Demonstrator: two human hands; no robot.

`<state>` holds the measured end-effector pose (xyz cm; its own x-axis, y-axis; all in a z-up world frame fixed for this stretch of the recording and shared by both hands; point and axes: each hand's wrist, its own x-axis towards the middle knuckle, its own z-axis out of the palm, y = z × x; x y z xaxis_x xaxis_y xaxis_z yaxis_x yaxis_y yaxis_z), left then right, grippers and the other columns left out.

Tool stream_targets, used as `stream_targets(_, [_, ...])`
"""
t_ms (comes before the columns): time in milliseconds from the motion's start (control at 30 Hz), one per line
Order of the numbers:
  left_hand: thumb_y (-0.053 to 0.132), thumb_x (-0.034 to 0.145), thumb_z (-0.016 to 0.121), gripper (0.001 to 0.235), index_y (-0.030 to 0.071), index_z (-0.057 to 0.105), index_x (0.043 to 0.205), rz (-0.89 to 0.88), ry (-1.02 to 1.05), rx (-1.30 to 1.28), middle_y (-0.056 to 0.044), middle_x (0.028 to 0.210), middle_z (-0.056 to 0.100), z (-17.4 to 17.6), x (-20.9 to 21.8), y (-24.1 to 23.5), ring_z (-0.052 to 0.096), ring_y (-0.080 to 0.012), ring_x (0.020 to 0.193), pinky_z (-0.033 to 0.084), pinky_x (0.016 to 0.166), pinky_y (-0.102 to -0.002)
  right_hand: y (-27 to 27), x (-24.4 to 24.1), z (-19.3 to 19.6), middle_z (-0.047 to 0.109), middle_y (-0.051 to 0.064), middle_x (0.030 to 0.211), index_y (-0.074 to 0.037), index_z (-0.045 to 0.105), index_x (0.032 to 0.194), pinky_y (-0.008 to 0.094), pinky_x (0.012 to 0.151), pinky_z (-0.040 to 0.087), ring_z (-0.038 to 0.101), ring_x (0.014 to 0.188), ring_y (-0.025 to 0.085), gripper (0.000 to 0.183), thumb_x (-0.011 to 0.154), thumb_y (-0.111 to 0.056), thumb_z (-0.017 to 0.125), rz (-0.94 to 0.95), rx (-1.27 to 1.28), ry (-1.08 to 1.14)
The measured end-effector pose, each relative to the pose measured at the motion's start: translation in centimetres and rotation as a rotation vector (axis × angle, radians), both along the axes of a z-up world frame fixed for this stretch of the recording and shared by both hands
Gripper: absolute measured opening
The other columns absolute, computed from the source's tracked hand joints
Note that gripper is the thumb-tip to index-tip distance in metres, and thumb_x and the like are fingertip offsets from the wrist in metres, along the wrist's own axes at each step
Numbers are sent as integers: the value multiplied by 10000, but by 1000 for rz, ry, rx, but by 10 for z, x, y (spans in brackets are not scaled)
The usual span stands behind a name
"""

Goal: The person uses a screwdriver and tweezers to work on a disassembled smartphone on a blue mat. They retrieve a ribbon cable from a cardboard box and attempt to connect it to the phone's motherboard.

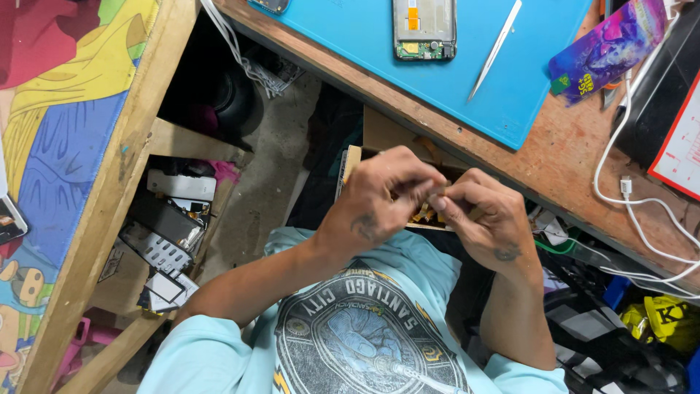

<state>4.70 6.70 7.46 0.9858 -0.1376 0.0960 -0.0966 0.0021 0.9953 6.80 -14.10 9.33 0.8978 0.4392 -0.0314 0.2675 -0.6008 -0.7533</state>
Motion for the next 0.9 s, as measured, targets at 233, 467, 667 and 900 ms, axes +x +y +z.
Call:
stream_targets(233, [198,980,689,216,0,751,922,87,257,-92,-30,746,724,-1,18,3,647,-48,648,552,571,-240,-9,-1,0,550,2,744,7,651,796,231,527,388,504,609,53,202,949,-102,727,149,317,386])
stream_targets(467, [203,956,696,205,8,746,919,65,282,-113,-29,742,743,1,16,2,693,-36,642,585,571,-219,-13,-4,-9,521,3,755,35,681,828,247,515,340,447,619,51,189,970,-90,694,89,440,542])
stream_targets(667, [196,963,706,196,8,738,915,116,259,-82,-41,748,744,1,17,-1,678,-52,647,572,569,-231,-13,1,-11,558,5,764,15,686,855,236,542,392,498,633,56,200,997,-125,688,64,334,474])
stream_targets(900, [133,972,705,126,8,711,960,162,36,81,-69,863,717,-1,17,7,706,-133,761,560,654,-279,-16,5,0,652,44,849,-36,754,1050,251,607,460,586,668,109,108,969,-97,720,-31,-102,80])
